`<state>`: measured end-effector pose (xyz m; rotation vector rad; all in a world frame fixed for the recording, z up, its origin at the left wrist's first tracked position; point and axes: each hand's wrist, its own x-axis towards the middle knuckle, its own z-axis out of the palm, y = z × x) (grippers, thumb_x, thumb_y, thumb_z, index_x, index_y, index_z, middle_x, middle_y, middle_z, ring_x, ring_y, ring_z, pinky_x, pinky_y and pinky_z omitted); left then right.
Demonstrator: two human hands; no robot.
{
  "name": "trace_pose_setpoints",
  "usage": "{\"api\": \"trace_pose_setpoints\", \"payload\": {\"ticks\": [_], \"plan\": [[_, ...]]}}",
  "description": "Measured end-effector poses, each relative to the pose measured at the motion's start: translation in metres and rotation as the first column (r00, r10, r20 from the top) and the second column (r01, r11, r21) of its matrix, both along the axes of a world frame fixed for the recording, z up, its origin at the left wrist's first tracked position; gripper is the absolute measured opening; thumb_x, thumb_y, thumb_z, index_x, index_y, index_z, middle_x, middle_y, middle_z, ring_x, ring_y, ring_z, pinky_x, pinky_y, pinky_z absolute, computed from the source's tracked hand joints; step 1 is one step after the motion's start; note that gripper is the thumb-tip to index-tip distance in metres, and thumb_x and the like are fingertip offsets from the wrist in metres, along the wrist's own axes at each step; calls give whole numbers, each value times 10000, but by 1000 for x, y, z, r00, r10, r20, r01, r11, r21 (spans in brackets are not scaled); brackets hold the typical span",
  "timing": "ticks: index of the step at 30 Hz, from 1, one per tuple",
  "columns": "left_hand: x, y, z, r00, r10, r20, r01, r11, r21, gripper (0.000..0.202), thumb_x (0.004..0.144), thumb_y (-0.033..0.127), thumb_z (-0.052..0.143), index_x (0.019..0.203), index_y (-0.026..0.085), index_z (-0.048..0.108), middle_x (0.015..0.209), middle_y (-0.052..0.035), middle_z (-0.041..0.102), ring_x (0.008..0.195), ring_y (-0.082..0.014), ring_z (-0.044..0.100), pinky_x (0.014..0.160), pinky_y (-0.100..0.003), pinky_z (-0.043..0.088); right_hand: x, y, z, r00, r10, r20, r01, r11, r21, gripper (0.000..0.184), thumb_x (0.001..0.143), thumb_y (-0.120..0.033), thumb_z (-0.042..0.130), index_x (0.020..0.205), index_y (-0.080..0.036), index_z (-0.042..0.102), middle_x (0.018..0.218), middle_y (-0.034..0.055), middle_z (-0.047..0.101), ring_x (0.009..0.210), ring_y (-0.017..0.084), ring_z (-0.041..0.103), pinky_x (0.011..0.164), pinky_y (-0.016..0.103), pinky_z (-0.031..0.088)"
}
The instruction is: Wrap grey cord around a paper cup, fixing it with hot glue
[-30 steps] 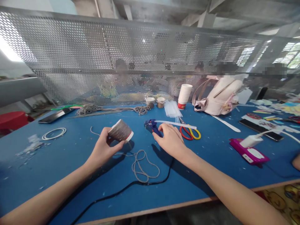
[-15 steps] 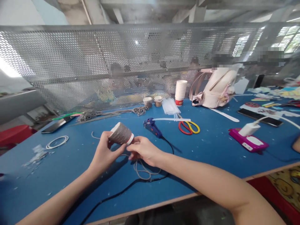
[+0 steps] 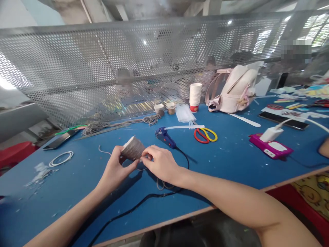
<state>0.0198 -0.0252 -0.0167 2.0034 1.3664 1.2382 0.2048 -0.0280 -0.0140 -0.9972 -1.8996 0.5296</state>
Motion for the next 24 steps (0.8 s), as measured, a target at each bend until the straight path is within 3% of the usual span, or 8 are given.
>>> {"api": "trace_pose_setpoints", "payload": {"ticks": [9, 24], "plan": [[3, -3, 5, 998, 8, 63, 0, 992, -125, 297, 724, 340, 671, 833, 216, 424, 819, 24, 472, 792, -157, 538, 749, -316, 514, 0, 3, 1, 999, -46, -8, 46, 998, -48, 56, 816, -176, 637, 769, -203, 625, 713, -14, 605, 635, 124, 544, 616, 247, 404], [2, -2, 7, 993, -6, 118, 23, 989, -144, 295, 675, 297, 704, 829, 209, 468, 790, 21, 533, 770, -162, 568, 701, -288, 506, 3, 6, 0, 998, -39, -55, 37, 999, -24, 82, 831, -197, 637, 752, -201, 616, 732, -11, 631, 654, 128, 558, 636, 249, 407]]}}
